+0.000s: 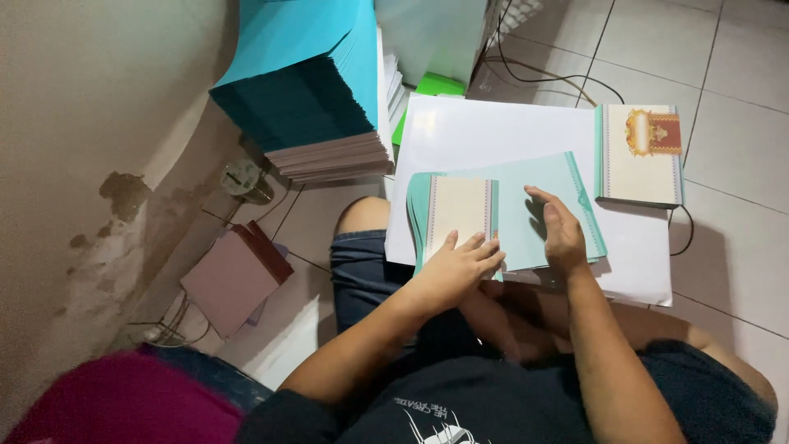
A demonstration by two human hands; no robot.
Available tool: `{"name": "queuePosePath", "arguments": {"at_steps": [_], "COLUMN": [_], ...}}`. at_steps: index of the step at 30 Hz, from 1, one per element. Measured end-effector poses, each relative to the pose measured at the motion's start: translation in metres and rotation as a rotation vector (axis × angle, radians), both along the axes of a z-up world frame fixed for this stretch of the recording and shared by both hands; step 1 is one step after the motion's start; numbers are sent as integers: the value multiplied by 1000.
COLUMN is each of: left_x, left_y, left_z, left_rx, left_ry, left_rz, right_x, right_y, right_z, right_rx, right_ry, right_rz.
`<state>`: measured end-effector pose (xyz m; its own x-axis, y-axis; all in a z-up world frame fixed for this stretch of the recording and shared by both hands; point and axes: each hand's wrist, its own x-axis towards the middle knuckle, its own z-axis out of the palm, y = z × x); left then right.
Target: The person sits on the floor and folds a light blue cover around a small book, pressing the crease to secure it. They repeat this process with multiple books, stacking the finished ones on a white surface.
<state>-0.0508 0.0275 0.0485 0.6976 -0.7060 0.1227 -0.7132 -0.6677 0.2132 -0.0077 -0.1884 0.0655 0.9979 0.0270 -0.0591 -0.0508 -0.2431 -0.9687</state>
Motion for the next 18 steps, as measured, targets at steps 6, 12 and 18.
{"name": "queuePosePath", "arguments": {"at_steps": [6,12,18], "left_x": [8,8,31], "left_y": [6,-2,-13], "left_z": [21,109,113], "left_rx": [-235,-366,-749], "left_ry": [-222,-388,-597], "left_rz": [-19,-160,86], "right_x": [4,-8,-9], "right_y": [4,-10,-94], "right_z": [-25,-32,-41], "right_rx": [-486,-489,-467], "right_ry": [-306,-694,-666], "right_rz": [32,10,-278]}}
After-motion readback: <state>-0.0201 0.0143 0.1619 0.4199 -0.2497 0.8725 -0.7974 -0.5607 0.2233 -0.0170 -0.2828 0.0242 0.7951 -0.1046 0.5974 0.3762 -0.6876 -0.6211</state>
